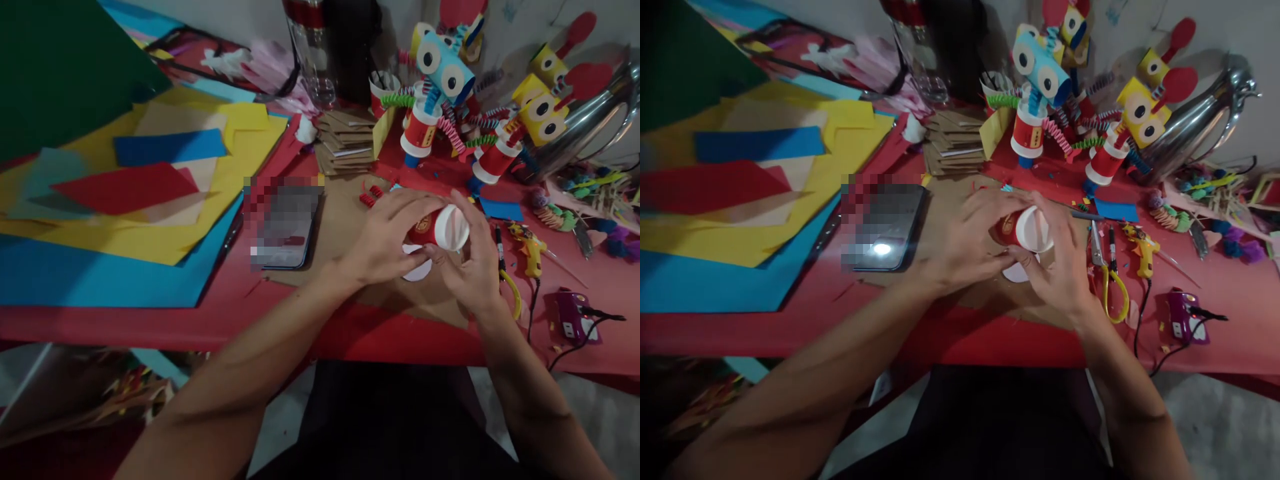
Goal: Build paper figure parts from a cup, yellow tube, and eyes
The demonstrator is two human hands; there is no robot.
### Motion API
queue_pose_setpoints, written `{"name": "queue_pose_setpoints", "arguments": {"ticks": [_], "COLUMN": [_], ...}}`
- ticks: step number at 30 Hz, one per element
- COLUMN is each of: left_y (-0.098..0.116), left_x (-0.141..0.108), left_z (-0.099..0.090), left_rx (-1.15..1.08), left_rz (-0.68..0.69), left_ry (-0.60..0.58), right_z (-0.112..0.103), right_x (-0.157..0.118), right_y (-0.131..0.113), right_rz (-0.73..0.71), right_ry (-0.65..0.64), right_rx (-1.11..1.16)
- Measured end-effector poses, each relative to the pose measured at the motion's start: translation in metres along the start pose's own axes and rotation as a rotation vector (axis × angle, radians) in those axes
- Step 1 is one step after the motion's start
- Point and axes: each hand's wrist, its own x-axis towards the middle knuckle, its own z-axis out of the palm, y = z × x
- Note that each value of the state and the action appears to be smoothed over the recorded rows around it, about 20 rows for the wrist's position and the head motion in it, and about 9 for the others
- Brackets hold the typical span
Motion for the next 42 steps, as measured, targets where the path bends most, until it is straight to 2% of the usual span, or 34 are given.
{"name": "queue_pose_setpoints", "arguments": {"ticks": [1,3,4,6,8,11,13,16,19,25,32,42], "left_y": [0.003,0.002,-0.002,-0.012,-0.022,-0.031,-0.032,-0.029,-0.025,-0.024,-0.027,-0.025], "left_x": [0.0,0.002,0.004,0.006,0.009,0.012,0.014,0.018,0.021,0.023,0.023,0.023], "left_z": [0.0,0.001,0.001,0.004,0.006,0.005,0.002,-0.004,-0.009,-0.012,-0.011,-0.011], "left_rx": [-0.026,-0.111,-0.174,-0.313,-0.449,-0.715,-0.949,-1.171,-1.211,-1.251,-1.2,-1.189], "left_rz": [-0.047,-0.201,-0.276,-0.399,-0.532,-0.838,-1.029,-1.178,-1.231,-1.206,-1.23,-1.217], "left_ry": [-0.063,-0.062,-0.011,0.167,0.318,0.417,0.488,0.652,0.74,0.772,0.717,0.697], "right_z": [0.0,0.001,0.001,0.0,-0.003,-0.008,-0.009,-0.009,-0.007,-0.005,-0.002,0.001], "right_x": [-0.001,-0.005,-0.006,-0.008,-0.008,-0.006,-0.004,-0.005,-0.006,-0.006,-0.005,-0.005], "right_y": [0.002,0.006,0.009,0.012,0.013,0.011,0.009,0.009,0.009,0.007,0.007,0.007], "right_rz": [0.015,0.077,0.115,0.175,0.188,0.117,0.058,-0.02,-0.067,-0.1,-0.107,-0.126], "right_ry": [0.008,0.034,0.049,0.046,-0.025,-0.144,-0.163,-0.151,-0.151,-0.189,-0.209,-0.192], "right_rx": [0.001,0.029,0.048,0.083,0.079,-0.018,-0.094,-0.168,-0.209,-0.243,-0.223,-0.233]}}
